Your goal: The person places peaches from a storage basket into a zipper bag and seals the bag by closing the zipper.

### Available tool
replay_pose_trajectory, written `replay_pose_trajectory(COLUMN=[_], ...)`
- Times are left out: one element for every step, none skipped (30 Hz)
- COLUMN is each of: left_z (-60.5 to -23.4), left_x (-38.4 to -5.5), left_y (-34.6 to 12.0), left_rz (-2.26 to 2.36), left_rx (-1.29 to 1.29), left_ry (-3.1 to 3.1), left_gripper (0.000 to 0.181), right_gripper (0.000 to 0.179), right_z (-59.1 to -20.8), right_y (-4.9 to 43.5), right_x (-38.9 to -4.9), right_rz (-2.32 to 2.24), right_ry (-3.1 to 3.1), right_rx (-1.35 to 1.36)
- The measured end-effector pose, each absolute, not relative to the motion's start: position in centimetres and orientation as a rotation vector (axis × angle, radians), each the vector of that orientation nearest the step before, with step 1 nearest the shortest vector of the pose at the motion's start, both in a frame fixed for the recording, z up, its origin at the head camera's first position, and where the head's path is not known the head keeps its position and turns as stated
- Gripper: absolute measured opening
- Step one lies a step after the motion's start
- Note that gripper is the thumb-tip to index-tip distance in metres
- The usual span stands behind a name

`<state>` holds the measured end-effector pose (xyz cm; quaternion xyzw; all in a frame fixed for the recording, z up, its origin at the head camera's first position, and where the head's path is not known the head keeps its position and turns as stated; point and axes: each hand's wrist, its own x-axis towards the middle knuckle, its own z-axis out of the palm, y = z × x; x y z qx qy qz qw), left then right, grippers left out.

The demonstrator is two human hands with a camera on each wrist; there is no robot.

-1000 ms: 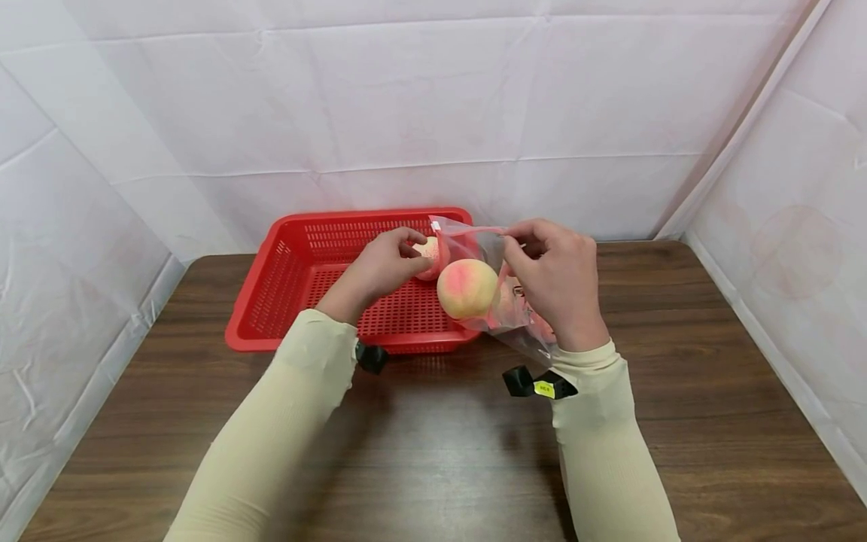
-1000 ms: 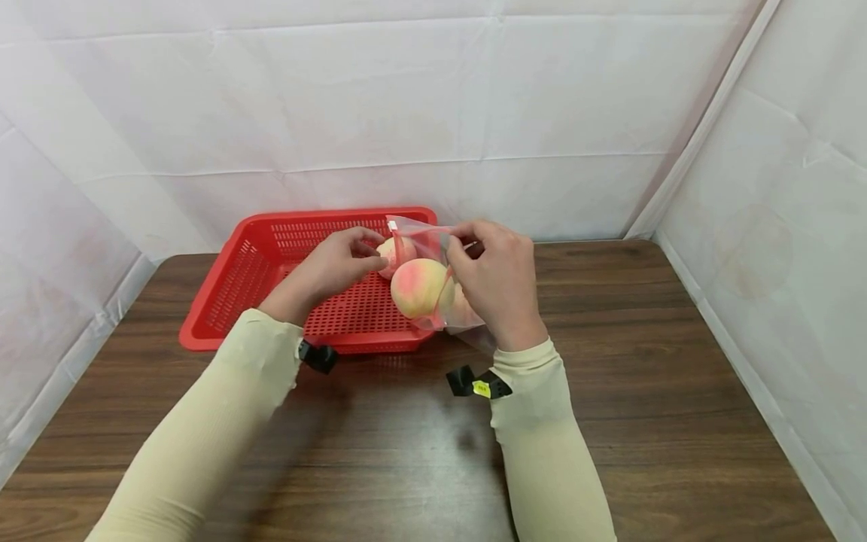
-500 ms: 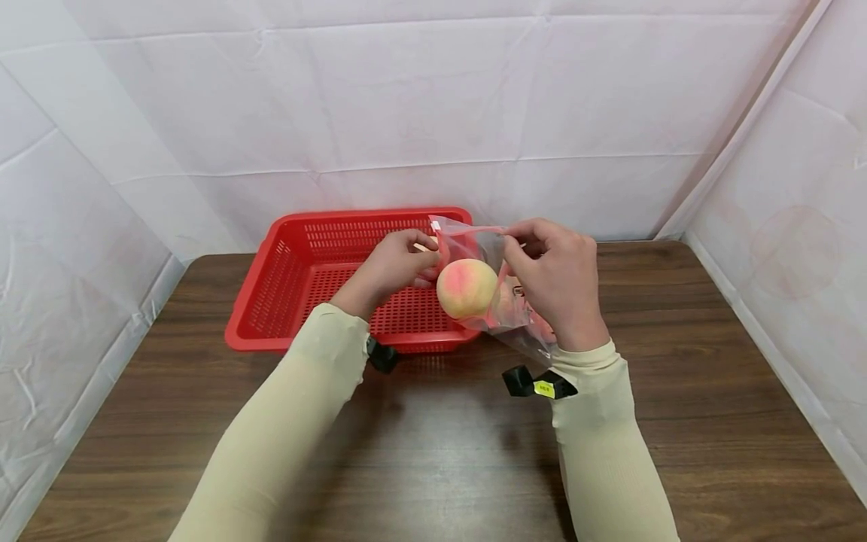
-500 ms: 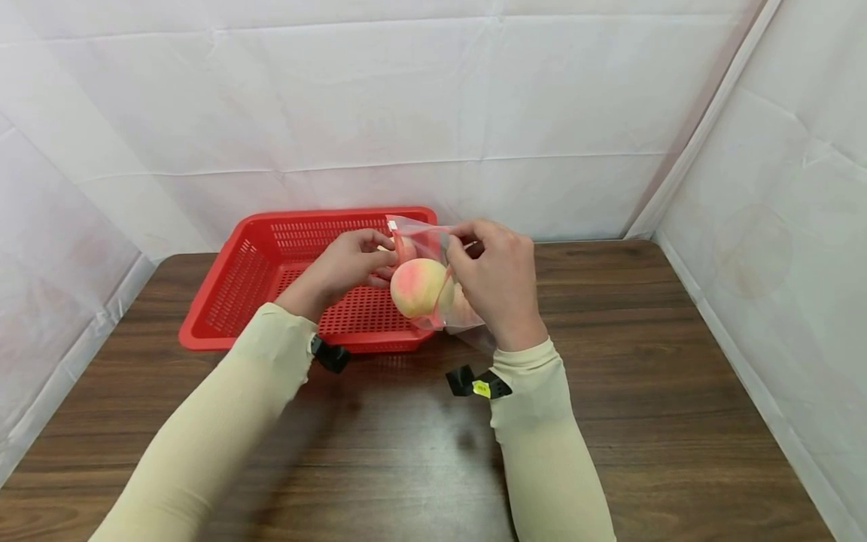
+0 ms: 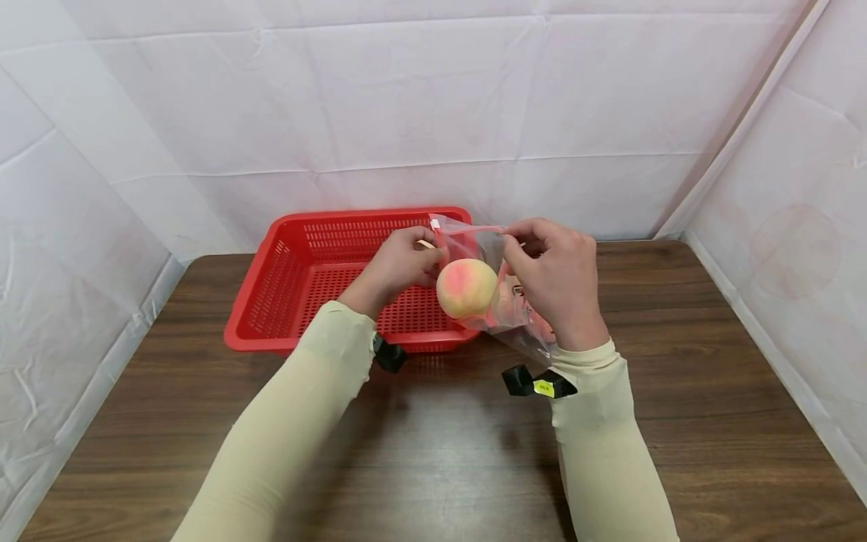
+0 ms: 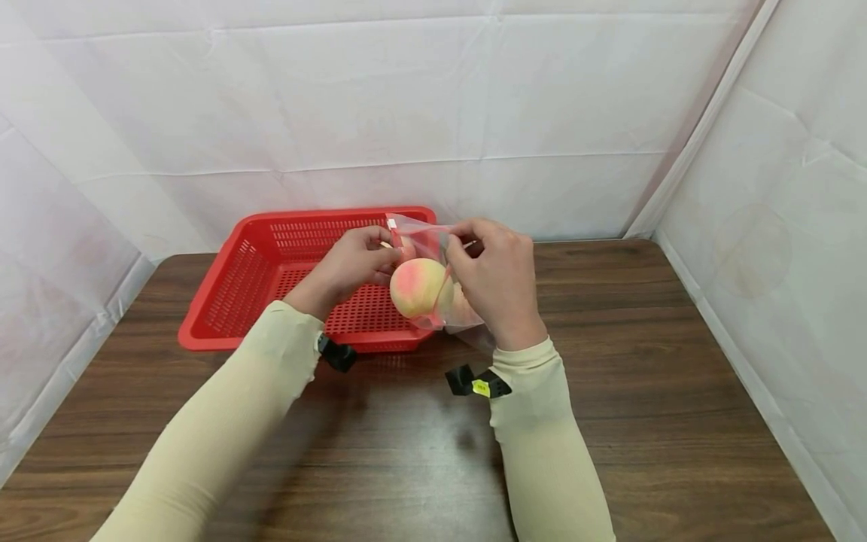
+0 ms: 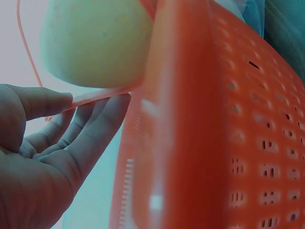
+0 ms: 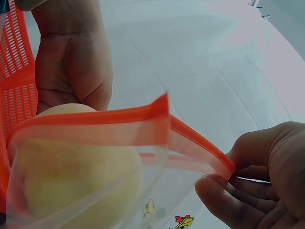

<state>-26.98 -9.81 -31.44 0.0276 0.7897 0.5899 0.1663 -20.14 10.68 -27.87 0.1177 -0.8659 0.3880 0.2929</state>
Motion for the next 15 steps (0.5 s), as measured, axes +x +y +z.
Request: replay_pose_trajectory(left_z=[-31.39, -31.35, -31.3, -31.22, -31.15, -31.08, -31.0, -30.93, -30.86, -30.79, -30.74, -30.68, -30.6, -30.54, -30.46], left_x=[-26.98, -26.98, -26.97, -26.97, -26.97, -26.97, -26.97, -26.99, -27.03, -27.08, -27.12, -27.16, -27.18, -27.21, -27.23], left_y=[-9.81, -9.83, -9.86, -9.9, -9.94, -9.99, -10.04, -10.09, -10.11, -10.12, -10.12, -10.12, -10.12, -10.12, -10.11], left_rz=[1.681, 1.678, 1.677, 1.679, 1.681, 1.685, 1.689, 1.696, 1.703, 1.709, 1.713, 1.718, 1.721, 1.724, 1.727], left_rx=[0.078, 0.075, 0.072, 0.071, 0.07, 0.069, 0.068, 0.066, 0.068, 0.073, 0.076, 0.076, 0.078, 0.081, 0.086], left_ry=[2.25, 2.253, 2.252, 2.248, 2.243, 2.236, 2.231, 2.225, 2.22, 2.216, 2.216, 2.213, 2.213, 2.212, 2.211], left_gripper=[0.018, 0.018, 0.018, 0.018, 0.019, 0.02, 0.02, 0.021, 0.021, 0.021, 0.021, 0.022, 0.022, 0.022, 0.024], right_gripper=[0.017, 0.017, 0.017, 0.017, 0.017, 0.018, 0.018, 0.018, 0.018, 0.018, 0.017, 0.017, 0.017, 0.017, 0.016], right_z=[-27.85, -27.84, -27.83, -27.83, -27.83, -27.84, -27.83, -27.82, -27.81, -27.81, -27.8, -27.8, -27.79, -27.8, -27.8], right_y=[10.67, 10.67, 10.66, 10.66, 10.66, 10.66, 10.65, 10.66, 10.67, 10.7, 10.73, 10.76, 10.79, 10.83, 10.86], right_x=[-20.15, -20.15, -20.15, -20.15, -20.15, -20.15, -20.16, -20.17, -20.19, -20.2, -20.21, -20.22, -20.24, -20.24, -20.24], right_rz=[1.034, 1.034, 1.034, 1.034, 1.034, 1.034, 1.034, 1.036, 1.036, 1.038, 1.041, 1.042, 1.045, 1.043, 1.041], right_ry=[-2.305, -2.304, -2.302, -2.302, -2.301, -2.299, -2.299, -2.298, -2.297, -2.295, -2.293, -2.291, -2.289, -2.286, -2.283], right_rx=[0.315, 0.315, 0.316, 0.316, 0.316, 0.317, 0.316, 0.315, 0.315, 0.312, 0.311, 0.309, 0.307, 0.307, 0.307])
